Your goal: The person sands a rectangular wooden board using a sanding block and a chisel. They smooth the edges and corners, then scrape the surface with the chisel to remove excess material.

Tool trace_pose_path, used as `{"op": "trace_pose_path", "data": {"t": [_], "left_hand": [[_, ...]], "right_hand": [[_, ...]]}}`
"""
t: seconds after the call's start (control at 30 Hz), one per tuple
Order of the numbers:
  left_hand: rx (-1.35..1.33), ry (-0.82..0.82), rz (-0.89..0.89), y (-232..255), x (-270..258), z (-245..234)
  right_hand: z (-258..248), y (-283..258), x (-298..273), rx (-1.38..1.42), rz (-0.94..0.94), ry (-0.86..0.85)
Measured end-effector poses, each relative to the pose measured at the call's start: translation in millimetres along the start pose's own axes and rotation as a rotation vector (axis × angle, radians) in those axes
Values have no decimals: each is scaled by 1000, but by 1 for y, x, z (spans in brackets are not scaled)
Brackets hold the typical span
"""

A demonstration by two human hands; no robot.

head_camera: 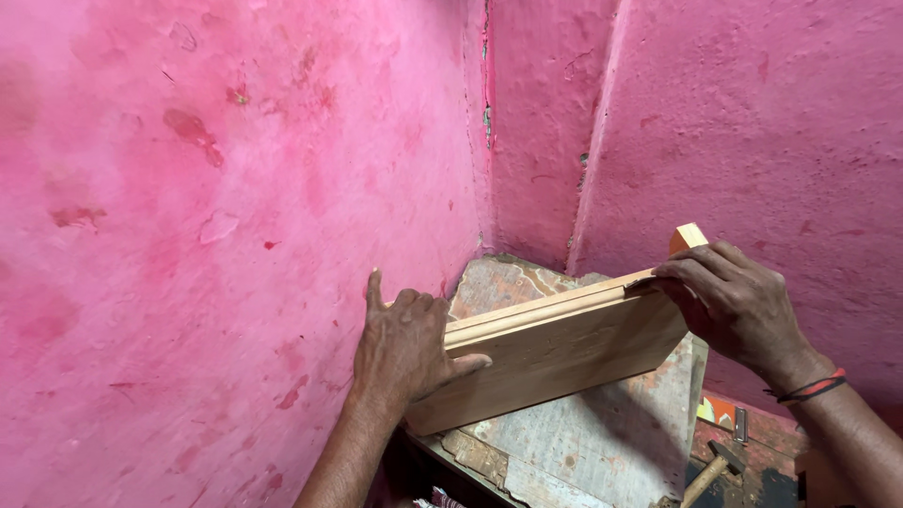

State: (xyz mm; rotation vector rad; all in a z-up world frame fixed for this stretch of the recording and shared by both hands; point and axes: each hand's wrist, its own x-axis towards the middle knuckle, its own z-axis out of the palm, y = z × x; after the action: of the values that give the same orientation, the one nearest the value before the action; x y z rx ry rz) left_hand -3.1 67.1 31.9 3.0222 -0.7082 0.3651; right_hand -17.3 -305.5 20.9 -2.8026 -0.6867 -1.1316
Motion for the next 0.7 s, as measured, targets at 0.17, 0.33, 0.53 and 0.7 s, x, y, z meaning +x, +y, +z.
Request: {"op": "trace_pose_path", "data": {"t": [0.17, 0.33, 0.53, 0.7], "left_hand": [[-53, -178, -33, -9, 3, 9], [-73, -293, -5, -18, 8, 12], [-83, -220, 5, -22, 8, 12], [-85, -216, 15, -26, 12, 10]], "right_hand": [[13, 5, -4, 68, 8, -1], [34, -1, 1, 186, 5, 71], [56, -112, 51, 455, -205, 87], [52, -135, 70, 468, -267, 34]]}}
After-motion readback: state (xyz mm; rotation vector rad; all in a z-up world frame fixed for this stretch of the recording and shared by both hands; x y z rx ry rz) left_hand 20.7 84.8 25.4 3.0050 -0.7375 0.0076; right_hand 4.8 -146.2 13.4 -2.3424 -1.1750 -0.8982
